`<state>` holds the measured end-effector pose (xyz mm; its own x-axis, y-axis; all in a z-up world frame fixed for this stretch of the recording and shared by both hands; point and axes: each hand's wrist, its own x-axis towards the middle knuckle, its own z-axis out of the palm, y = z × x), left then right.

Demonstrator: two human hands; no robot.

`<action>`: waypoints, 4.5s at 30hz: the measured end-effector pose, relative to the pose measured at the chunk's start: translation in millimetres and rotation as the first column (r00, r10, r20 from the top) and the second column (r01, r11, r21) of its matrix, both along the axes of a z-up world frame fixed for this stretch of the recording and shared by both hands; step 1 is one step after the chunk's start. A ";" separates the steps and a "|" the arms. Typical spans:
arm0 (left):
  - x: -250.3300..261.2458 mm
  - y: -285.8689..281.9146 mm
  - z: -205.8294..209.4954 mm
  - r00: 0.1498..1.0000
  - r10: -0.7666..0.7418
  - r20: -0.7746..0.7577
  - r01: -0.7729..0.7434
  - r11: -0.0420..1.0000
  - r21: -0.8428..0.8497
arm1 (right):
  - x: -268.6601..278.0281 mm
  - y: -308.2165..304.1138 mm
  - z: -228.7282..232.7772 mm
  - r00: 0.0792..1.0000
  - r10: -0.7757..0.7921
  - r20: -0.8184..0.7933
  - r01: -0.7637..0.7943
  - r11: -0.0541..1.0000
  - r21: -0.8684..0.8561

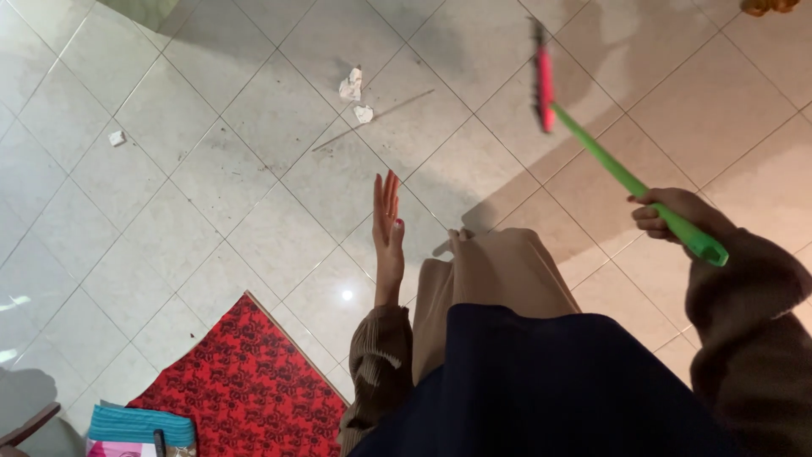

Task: Sweeping a tiled floor with a broom and moving shipping packages.

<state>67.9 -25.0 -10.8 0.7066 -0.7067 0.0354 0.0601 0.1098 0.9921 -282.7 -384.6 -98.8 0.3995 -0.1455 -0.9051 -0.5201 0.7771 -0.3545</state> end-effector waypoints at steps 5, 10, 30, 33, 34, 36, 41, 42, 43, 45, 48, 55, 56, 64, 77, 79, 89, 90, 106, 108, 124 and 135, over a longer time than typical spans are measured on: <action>12.5 6.7 -2.3 0.997 0.074 0.016 -0.074 0.997 0.036 | -22.4 -72.1 -61.6 0.993 0.069 -0.097 -0.063 0.996 0.062; 12.7 7.5 -4.2 0.991 0.132 -0.007 -0.131 0.990 0.045 | -4.4 -125.8 -130.3 0.990 0.081 -0.117 -0.073 0.995 0.072; 2.2 -23.3 11.8 0.925 0.378 0.045 -0.380 0.923 0.066 | 235.9 -41.7 -113.3 0.901 -0.014 0.434 -0.246 0.806 0.538; -2.9 -25.0 7.2 0.904 0.419 0.081 -0.425 0.902 0.080 | 220.4 -52.2 -65.7 0.904 0.011 0.427 -0.243 0.836 0.492; -4.6 -24.7 9.1 0.901 0.426 0.083 -0.431 0.899 0.076 | 214.8 -55.2 -54.2 0.903 0.018 0.430 -0.250 0.836 0.489; -8.5 -24.6 12.3 0.880 0.467 0.080 -0.474 0.875 0.098 | 206.2 -63.3 -30.0 0.926 0.102 0.363 -0.238 0.905 0.353; -9.8 -10.3 11.3 0.846 0.527 0.076 -0.532 0.844 0.070 | 180.3 -83.5 -39.2 0.923 0.331 0.195 -0.375 0.887 0.269; -6.6 -7.0 10.6 0.843 0.534 0.073 -0.538 0.839 0.077 | 178.8 -89.8 -47.5 0.898 0.405 0.171 -0.438 0.859 0.266; -2.9 -2.6 9.6 0.837 0.543 0.071 -0.548 0.834 0.072 | 179.0 -90.6 -59.9 0.894 0.416 0.170 -0.447 0.855 0.262; 5.1 8.1 6.5 0.829 0.557 0.053 -0.560 0.826 0.062 | 179.1 -90.2 -86.8 0.916 0.356 0.185 -0.400 0.833 0.381; 24.5 23.2 6.3 0.819 0.573 0.038 -0.574 0.816 0.060 | 203.0 -65.2 -96.5 0.912 0.404 0.072 -0.402 0.841 0.363; 88.9 74.2 1.3 0.814 0.580 0.031 -0.580 0.809 0.101 | 324.6 63.5 -183.7 0.825 0.447 0.346 -0.554 0.761 0.339; 96.9 79.8 3.5 0.812 0.583 0.031 -0.583 0.807 0.095 | 347.2 85.9 -201.9 0.904 0.303 0.301 -0.420 0.755 0.504; 150.0 116.0 2.4 0.788 0.614 0.044 -0.614 0.777 0.137 | 529.5 169.9 -184.5 0.897 0.097 0.431 -0.417 0.511 0.752; 194.2 104.6 -4.0 0.843 0.535 0.050 -0.537 0.843 0.039 | 531.2 71.0 -28.8 0.804 0.225 0.550 -0.544 0.653 0.528; 195.7 95.8 -2.8 0.860 0.506 0.057 -0.509 0.860 0.032 | 510.3 56.4 -15.6 0.823 0.203 0.530 -0.508 0.681 0.528; 178.7 24.3 11.8 0.946 0.318 0.061 -0.319 0.948 0.009 | 371.3 -10.5 1.2 0.890 0.129 0.437 -0.309 0.876 0.372; 175.0 16.5 14.4 0.952 0.300 0.067 -0.301 0.954 0.009 | 353.6 -17.1 -1.8 0.892 0.109 0.440 -0.288 0.885 0.366; 46.2 -179.1 7.1 0.992 0.086 0.095 -0.082 0.996 -0.041 | 32.4 -188.6 -57.4 0.828 -0.339 0.448 0.079 0.859 0.506; 24.3 -206.4 6.7 0.992 0.070 0.106 -0.066 0.997 -0.044 | 15.2 -191.2 -37.3 0.890 -0.279 0.361 0.154 0.929 0.337; -51.2 -362.2 9.6 0.976 -0.213 0.037 0.215 0.975 -0.059 | -102.5 -271.4 -23.6 0.812 -0.423 0.402 0.280 0.887 0.368; -50.9 -484.7 12.5 0.909 -0.412 0.053 0.416 0.901 -0.126 | -199.1 -313.9 -59.9 0.677 -0.612 0.410 0.397 0.772 0.497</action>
